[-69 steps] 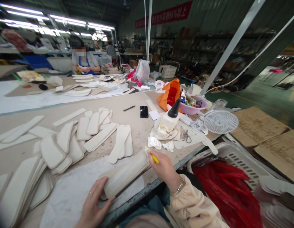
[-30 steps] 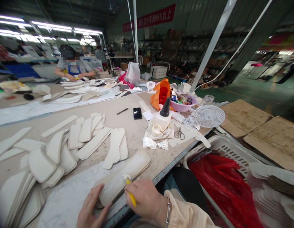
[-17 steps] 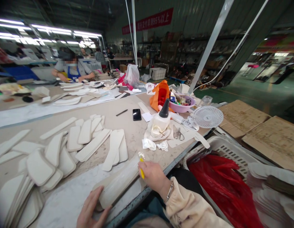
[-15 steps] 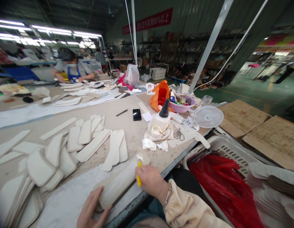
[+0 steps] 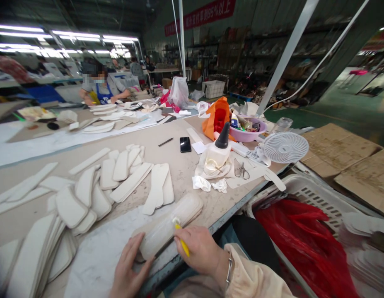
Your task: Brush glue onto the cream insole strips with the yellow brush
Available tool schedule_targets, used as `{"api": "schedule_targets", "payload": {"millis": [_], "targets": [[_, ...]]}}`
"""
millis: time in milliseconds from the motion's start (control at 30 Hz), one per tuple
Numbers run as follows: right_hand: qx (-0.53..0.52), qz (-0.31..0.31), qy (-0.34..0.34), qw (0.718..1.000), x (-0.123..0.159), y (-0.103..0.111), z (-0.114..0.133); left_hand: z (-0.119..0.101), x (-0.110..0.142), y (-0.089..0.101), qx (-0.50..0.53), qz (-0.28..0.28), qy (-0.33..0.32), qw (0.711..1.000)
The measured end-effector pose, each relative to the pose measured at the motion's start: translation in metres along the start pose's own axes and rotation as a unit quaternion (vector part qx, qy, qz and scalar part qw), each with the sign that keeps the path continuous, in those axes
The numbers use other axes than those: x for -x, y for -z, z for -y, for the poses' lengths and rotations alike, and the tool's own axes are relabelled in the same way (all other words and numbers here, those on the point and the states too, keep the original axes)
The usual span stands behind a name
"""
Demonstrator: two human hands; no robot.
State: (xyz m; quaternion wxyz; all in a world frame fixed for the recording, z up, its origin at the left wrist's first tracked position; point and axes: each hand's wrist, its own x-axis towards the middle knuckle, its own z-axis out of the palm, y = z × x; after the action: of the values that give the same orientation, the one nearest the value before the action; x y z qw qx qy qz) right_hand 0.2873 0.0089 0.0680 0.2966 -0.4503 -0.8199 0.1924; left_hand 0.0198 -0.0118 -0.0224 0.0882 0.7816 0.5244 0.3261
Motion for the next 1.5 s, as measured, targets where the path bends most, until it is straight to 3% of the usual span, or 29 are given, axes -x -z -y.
{"api": "schedule_targets", "payload": {"millis": [100, 167, 233, 333, 433, 500, 633, 733, 833, 933, 1067, 1233, 1333, 1400, 1500], "targets": [[-0.190, 0.004, -0.075, 0.979, -0.004, -0.009, 0.024, -0.002, -0.001, 0.002, 0.000, 0.004, 0.000, 1.000], [-0.266, 0.011, -0.146, 0.953, -0.008, -0.012, 0.023, -0.003, -0.001, 0.002, -0.003, 0.003, -0.001, 1.000], [-0.296, 0.003, -0.209, 0.932, -0.010, -0.012, 0.009, -0.003, -0.001, 0.003, -0.003, 0.001, 0.002, 1.000], [-0.270, -0.064, -0.270, 0.922, -0.009, 0.000, -0.022, -0.004, -0.001, 0.002, -0.002, 0.002, 0.005, 1.000], [-0.222, -0.127, -0.289, 0.922, -0.007, 0.014, -0.038, -0.004, 0.000, 0.002, -0.003, 0.004, 0.006, 1.000], [-0.240, -0.127, -0.288, 0.918, -0.007, 0.016, -0.033, -0.003, 0.000, 0.002, -0.004, 0.006, 0.007, 1.000], [-0.361, -0.028, -0.247, 0.899, -0.011, -0.006, -0.002, -0.003, 0.000, 0.001, -0.006, 0.009, 0.003, 1.000], [-0.379, 0.020, -0.235, 0.895, -0.017, -0.022, 0.006, -0.001, 0.001, 0.001, -0.010, 0.006, 0.010, 1.000], [-0.335, -0.038, -0.271, 0.902, -0.020, -0.015, -0.016, 0.000, 0.002, 0.000, -0.023, 0.005, 0.015, 1.000], [-0.265, -0.140, -0.301, 0.905, -0.017, 0.011, -0.053, 0.002, 0.002, 0.000, -0.032, 0.003, 0.007, 0.999], [-0.251, -0.220, -0.309, 0.891, -0.005, 0.044, -0.090, 0.002, 0.000, 0.002, -0.044, 0.005, -0.001, 0.999], [-0.380, -0.281, -0.303, 0.828, 0.014, 0.051, -0.116, 0.004, 0.001, 0.007, -0.041, 0.012, -0.026, 0.999], [-0.466, -0.341, -0.286, 0.765, 0.022, 0.048, -0.130, 0.010, -0.001, 0.015, -0.027, 0.014, -0.024, 0.999], [-0.496, -0.372, -0.275, 0.735, 0.025, 0.048, -0.138, 0.016, -0.009, 0.022, -0.018, 0.008, 0.000, 1.000], [-0.519, -0.381, -0.267, 0.717, 0.026, 0.050, -0.144, 0.025, -0.038, 0.032, -0.044, 0.015, 0.050, 0.998]]}}
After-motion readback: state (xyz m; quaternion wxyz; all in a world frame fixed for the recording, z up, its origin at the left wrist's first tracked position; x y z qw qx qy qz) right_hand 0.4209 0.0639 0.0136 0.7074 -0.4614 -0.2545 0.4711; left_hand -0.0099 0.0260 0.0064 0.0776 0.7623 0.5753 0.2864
